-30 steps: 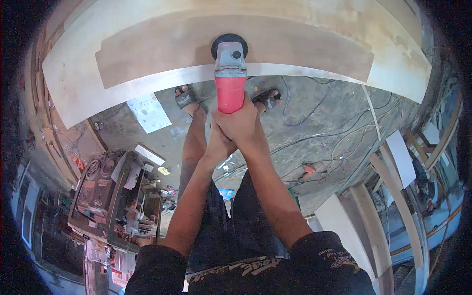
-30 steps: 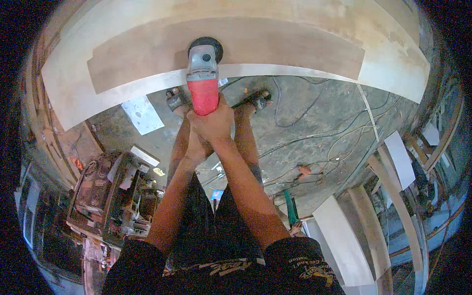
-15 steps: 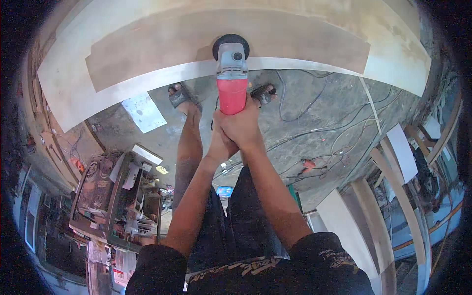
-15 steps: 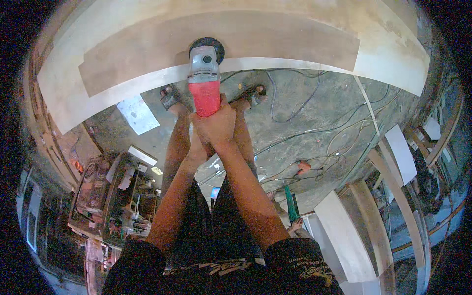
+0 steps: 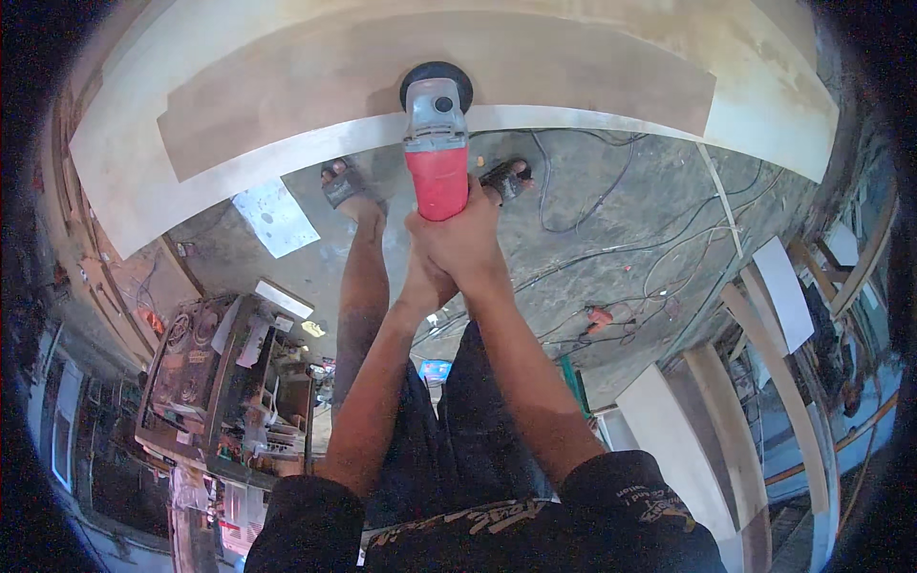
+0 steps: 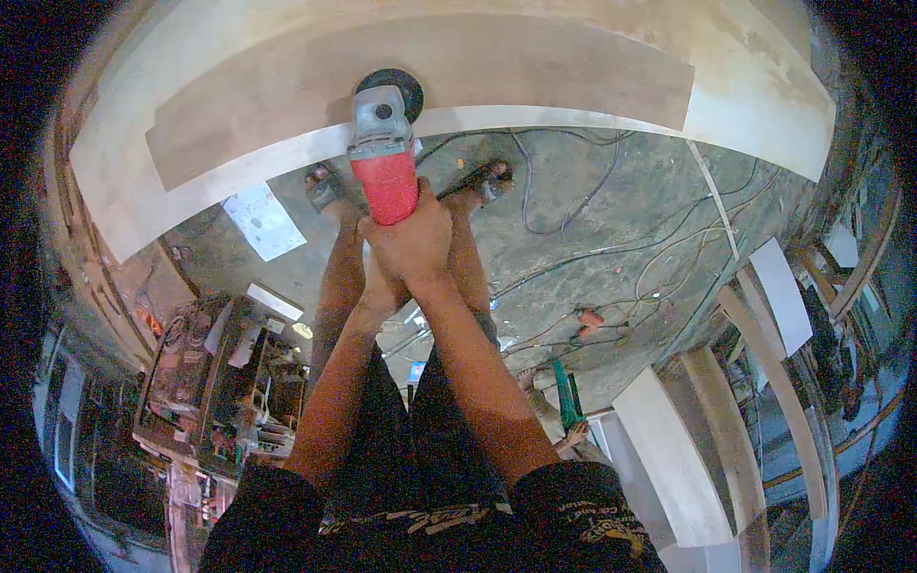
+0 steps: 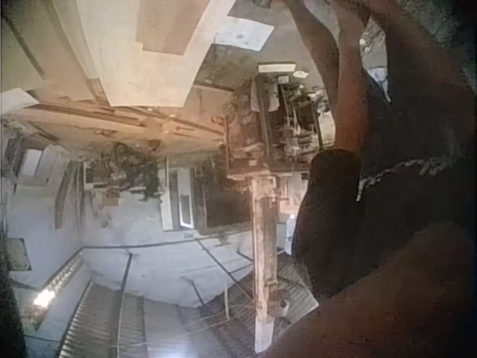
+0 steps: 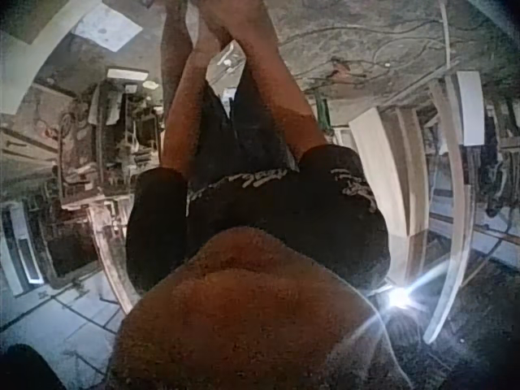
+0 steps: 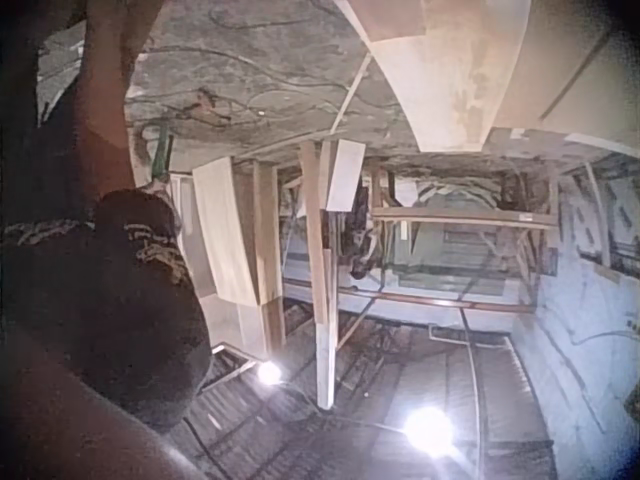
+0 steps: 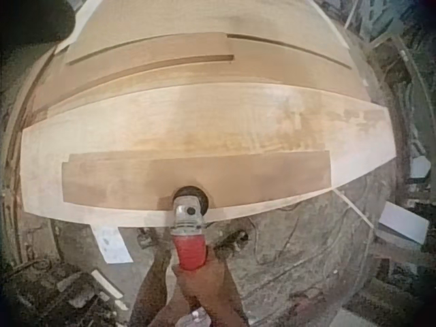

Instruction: The person sands a wooden board using an electric rotary sander and feels the wood surface by hand.

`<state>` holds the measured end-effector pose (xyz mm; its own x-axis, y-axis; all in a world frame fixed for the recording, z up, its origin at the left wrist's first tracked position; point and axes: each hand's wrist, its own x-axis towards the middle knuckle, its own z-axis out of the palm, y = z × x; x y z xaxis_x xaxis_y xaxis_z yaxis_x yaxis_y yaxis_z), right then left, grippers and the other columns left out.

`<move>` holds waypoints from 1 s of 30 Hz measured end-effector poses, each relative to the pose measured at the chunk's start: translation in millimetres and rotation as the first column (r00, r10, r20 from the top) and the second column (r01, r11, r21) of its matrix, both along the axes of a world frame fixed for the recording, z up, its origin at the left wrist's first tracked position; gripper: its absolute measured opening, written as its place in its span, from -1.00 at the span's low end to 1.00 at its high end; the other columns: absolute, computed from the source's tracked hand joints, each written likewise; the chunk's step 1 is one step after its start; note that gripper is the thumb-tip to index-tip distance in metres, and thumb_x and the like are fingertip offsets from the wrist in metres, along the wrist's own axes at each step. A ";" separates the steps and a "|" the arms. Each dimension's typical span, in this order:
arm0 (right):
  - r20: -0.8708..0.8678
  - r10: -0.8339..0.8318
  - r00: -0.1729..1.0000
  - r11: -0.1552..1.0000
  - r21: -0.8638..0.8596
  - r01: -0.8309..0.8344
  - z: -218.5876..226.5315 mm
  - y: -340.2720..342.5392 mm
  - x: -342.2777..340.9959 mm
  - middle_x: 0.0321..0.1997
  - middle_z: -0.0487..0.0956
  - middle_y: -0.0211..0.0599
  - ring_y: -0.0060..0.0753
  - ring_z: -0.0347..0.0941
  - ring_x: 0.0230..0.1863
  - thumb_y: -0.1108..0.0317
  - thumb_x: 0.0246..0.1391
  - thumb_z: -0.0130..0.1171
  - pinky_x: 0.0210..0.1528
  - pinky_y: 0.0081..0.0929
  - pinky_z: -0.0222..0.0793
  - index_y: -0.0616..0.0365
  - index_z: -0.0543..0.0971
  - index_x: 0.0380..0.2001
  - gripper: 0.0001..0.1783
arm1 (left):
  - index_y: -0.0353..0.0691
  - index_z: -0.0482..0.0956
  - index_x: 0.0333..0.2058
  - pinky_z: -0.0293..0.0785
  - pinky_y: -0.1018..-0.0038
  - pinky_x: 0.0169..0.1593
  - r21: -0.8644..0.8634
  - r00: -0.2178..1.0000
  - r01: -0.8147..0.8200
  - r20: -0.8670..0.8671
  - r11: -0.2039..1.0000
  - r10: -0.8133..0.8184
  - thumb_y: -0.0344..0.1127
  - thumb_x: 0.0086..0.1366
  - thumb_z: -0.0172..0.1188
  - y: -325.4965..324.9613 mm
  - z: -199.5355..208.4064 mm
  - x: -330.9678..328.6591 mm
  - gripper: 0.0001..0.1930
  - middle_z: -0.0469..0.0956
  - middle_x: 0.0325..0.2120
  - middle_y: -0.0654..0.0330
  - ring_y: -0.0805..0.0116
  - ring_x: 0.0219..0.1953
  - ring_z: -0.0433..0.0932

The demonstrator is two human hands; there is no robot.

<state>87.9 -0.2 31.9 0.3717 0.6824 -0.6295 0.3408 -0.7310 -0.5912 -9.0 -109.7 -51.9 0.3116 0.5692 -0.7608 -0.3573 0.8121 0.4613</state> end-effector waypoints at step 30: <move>-0.071 0.094 0.993 0.990 -0.099 -0.101 5.0 27.7 -29.2 -0.21 0.69 0.17 0.20 0.68 -0.13 0.17 -0.33 0.53 -0.04 -0.09 0.61 0.29 0.56 -0.08 -0.30 | -0.21 0.32 0.28 0.33 0.25 0.33 0.082 0.909 0.217 -0.379 0.973 -0.172 -0.30 0.22 0.41 31.7 28.0 -37.9 -0.32 0.48 0.15 0.09 0.26 0.25 0.44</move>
<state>58.6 27.5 36.9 0.2623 0.6441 -0.7186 0.3762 -0.7540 -0.5385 -46.8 -78.0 -23.9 0.1376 0.6193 -0.7730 0.0152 0.7790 0.6268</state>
